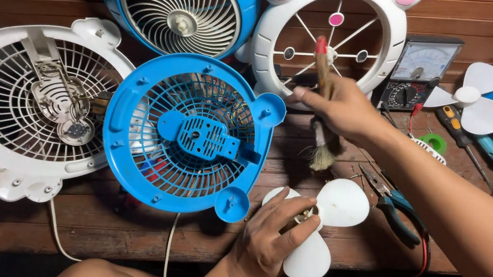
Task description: Disassembling a small electric fan with a screwdriver and cleaning the blades with a brush.
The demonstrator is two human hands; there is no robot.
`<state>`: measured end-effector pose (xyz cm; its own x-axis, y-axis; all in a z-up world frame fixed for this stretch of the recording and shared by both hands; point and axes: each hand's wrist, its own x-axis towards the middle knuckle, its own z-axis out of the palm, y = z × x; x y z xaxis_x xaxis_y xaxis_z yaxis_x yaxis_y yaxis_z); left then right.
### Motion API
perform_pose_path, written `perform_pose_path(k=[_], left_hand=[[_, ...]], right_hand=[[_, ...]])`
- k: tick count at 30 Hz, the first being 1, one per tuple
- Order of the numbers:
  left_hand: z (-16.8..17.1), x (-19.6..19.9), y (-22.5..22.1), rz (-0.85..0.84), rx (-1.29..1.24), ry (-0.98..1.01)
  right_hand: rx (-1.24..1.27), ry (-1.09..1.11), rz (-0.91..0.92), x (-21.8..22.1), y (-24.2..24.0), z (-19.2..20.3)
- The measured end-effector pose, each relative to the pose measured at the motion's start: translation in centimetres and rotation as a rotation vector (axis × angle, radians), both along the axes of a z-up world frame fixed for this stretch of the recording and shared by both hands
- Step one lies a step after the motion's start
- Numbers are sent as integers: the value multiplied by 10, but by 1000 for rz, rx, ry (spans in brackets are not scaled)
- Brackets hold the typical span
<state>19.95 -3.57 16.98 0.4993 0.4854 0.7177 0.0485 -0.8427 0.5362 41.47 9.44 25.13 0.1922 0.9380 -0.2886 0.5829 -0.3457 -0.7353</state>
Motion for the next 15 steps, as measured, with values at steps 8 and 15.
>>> perform_pose_path(k=[8,15], left_hand=[[24,18,21,120,414,78],[21,29,28,166,540,124]], right_hand=[[458,622,-702,80,-68,6],[331,840,-647,95,-150,-30]])
